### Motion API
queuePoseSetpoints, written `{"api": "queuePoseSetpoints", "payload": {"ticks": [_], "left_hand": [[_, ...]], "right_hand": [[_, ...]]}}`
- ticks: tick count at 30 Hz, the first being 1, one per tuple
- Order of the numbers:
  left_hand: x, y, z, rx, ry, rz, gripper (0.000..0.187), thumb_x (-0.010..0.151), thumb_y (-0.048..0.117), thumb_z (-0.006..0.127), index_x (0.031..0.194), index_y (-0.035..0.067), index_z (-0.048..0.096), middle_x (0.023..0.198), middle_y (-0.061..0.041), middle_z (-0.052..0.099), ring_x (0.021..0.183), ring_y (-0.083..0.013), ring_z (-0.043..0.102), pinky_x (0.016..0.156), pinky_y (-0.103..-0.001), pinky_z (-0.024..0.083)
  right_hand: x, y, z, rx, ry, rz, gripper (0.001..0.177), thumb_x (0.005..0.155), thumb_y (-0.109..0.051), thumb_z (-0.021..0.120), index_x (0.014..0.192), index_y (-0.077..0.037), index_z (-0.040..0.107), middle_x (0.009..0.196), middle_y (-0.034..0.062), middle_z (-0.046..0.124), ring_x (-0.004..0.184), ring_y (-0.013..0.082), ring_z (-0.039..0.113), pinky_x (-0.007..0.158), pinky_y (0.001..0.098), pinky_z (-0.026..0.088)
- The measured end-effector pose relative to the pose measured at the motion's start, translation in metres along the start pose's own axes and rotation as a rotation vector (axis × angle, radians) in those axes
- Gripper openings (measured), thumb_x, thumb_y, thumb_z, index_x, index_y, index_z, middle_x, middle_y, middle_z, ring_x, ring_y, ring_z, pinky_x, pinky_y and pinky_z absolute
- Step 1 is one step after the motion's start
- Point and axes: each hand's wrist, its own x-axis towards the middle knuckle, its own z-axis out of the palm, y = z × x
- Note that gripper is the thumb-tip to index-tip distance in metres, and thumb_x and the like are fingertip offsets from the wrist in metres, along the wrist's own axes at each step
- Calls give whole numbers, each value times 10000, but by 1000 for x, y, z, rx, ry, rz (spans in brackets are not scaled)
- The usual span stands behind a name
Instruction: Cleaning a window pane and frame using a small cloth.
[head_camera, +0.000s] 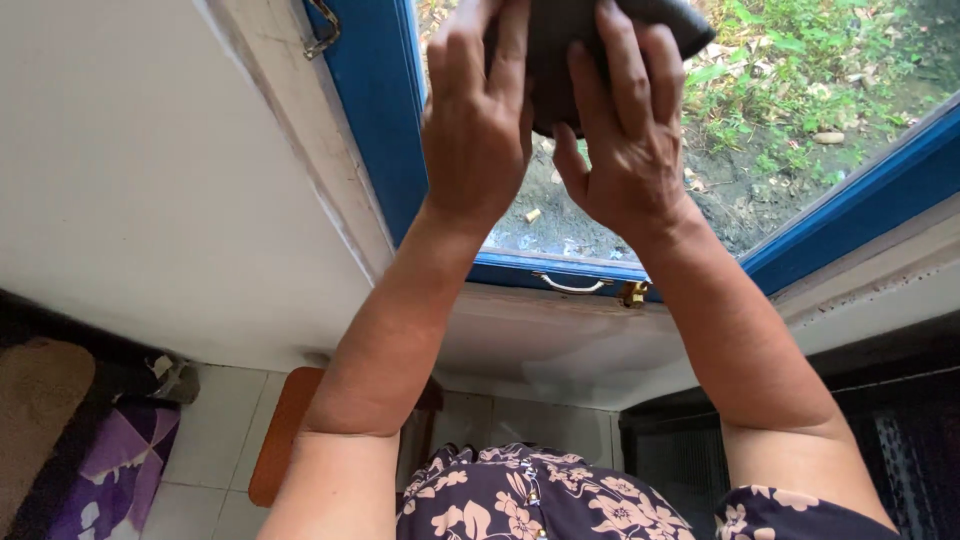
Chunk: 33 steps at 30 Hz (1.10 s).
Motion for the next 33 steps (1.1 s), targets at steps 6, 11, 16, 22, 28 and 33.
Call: {"api": "queuePoseSetpoints", "payload": {"ticks": [6,11,16,22,28,33], "left_hand": [[4,-10,1,-27,30,-43,492,1121,127,664,1571,90,468,1488,-121,462,1285,-263,531,985,-292,606],[-8,-3,-13,-63,32,-59,519,1122,113,669,1585,82,439,1492,-114,446,1308,-283,507,1087,-320,556],[-40,2,-20,-76,-41,-145,470,1102,99,626,1543,25,479,1495,-168,450,1334,-349,501,1117,-382,498],[-93,3,-14,-81,-95,-225,446,1039,78,619,1462,-27,520,1440,-197,478,1331,-388,502,1152,-455,467],[-153,2,0,-90,-173,-283,486,994,49,611,1460,-50,515,1413,-219,481,1318,-406,503,1159,-468,445],[-161,6,3,-115,-179,-255,504,988,55,610,1460,-73,490,1459,-235,459,1340,-423,487,1166,-486,426]], "right_hand": [[19,-1,4,-56,-38,-36,660,915,-116,730,1536,23,552,1652,190,298,1516,422,269,1249,542,306],[12,-13,9,-89,-53,-57,602,918,-93,682,1495,35,564,1647,177,307,1479,388,301,1253,539,312],[-14,-32,29,-77,-47,-49,511,983,-120,681,1472,2,595,1628,148,346,1438,374,335,1256,541,329],[-63,-57,60,-20,-80,9,502,971,-172,687,1454,-46,629,1620,108,387,1422,366,358,1212,529,321],[-114,-78,90,11,-112,74,475,945,-165,670,1414,-90,661,1594,71,425,1420,332,373,1208,520,282],[-118,-81,96,-17,-120,114,460,940,-119,645,1399,-109,680,1587,58,446,1449,311,385,1224,524,231]]}}
